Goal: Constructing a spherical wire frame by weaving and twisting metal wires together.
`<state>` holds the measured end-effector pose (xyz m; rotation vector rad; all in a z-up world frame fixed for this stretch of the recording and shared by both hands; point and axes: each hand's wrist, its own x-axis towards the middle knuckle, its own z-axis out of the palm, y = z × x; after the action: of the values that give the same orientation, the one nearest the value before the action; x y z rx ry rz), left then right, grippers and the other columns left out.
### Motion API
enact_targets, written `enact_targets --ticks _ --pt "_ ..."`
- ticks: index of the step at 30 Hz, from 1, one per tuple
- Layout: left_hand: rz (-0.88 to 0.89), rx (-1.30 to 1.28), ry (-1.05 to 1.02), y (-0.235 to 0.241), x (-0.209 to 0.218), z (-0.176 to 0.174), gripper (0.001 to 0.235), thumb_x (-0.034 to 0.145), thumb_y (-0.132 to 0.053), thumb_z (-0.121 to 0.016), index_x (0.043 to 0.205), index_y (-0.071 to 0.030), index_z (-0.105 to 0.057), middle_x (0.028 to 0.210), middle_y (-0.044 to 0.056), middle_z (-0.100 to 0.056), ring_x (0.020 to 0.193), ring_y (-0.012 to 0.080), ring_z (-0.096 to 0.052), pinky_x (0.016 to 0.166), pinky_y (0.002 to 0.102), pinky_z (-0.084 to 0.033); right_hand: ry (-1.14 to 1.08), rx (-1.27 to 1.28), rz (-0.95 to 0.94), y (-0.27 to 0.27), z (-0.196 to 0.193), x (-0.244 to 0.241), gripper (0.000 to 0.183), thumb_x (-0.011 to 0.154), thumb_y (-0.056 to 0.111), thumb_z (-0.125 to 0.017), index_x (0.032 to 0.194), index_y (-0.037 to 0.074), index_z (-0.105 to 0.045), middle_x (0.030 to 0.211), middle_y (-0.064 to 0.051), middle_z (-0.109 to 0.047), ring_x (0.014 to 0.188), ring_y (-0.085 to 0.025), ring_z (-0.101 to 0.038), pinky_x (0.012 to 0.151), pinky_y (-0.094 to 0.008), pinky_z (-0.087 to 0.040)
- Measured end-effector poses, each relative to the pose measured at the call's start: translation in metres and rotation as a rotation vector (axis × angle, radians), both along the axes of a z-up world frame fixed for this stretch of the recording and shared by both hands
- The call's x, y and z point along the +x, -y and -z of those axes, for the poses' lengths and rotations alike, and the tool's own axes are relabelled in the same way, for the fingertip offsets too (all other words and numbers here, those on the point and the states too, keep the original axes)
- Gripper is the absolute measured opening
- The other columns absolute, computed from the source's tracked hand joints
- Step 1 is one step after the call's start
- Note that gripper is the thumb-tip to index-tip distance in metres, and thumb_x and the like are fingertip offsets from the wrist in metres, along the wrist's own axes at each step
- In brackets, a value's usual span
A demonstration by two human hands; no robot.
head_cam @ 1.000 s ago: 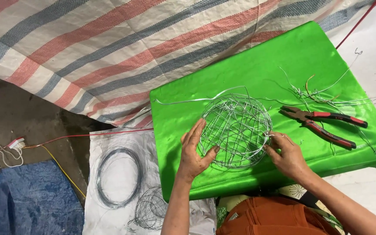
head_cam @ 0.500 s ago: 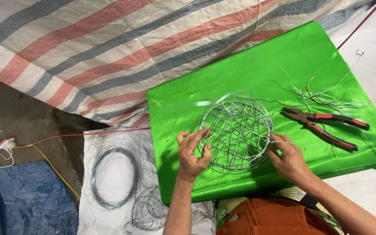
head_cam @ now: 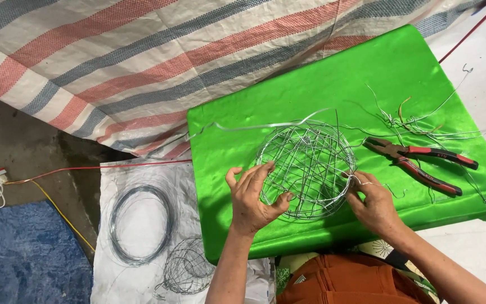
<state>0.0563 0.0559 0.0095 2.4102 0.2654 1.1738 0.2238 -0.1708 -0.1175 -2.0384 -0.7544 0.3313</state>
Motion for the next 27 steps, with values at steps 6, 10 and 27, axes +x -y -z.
enact_targets --ticks 6,10,27 --pt "-0.057 0.089 0.072 -0.003 0.005 0.012 0.06 0.09 -0.057 -0.067 0.121 -0.006 -0.072 0.102 0.006 -0.078 0.093 0.0244 -0.076 0.097 0.054 -0.039 0.012 -0.009 0.022 0.003 0.013 0.001 0.045 0.082 0.007 -0.073 0.127 0.011 -0.072 0.12 -0.02 -0.071 0.102 -0.043 -0.072 0.086 -0.052 -0.061" --pt "-0.077 0.11 0.078 -0.003 0.006 0.013 0.057 0.091 -0.055 -0.064 0.12 -0.006 -0.072 0.102 0.006 -0.077 0.094 0.0231 -0.076 0.097 0.055 -0.04 0.004 -0.01 0.02 0.001 -0.001 0.001 0.045 0.082 0.006 -0.072 0.127 0.011 -0.072 0.12 -0.02 -0.071 0.102 -0.043 -0.072 0.086 -0.053 -0.06" --pt "-0.149 -0.75 0.047 0.046 -0.039 0.015 0.014 0.097 -0.012 -0.068 0.107 -0.003 -0.07 0.095 0.01 -0.075 0.088 0.0187 -0.073 0.074 0.028 -0.067 0.371 0.303 -0.237 0.02 -0.144 -0.041 0.025 0.092 0.008 -0.067 0.116 0.004 -0.068 0.107 -0.013 -0.076 0.093 -0.02 -0.075 0.088 -0.027 -0.059"
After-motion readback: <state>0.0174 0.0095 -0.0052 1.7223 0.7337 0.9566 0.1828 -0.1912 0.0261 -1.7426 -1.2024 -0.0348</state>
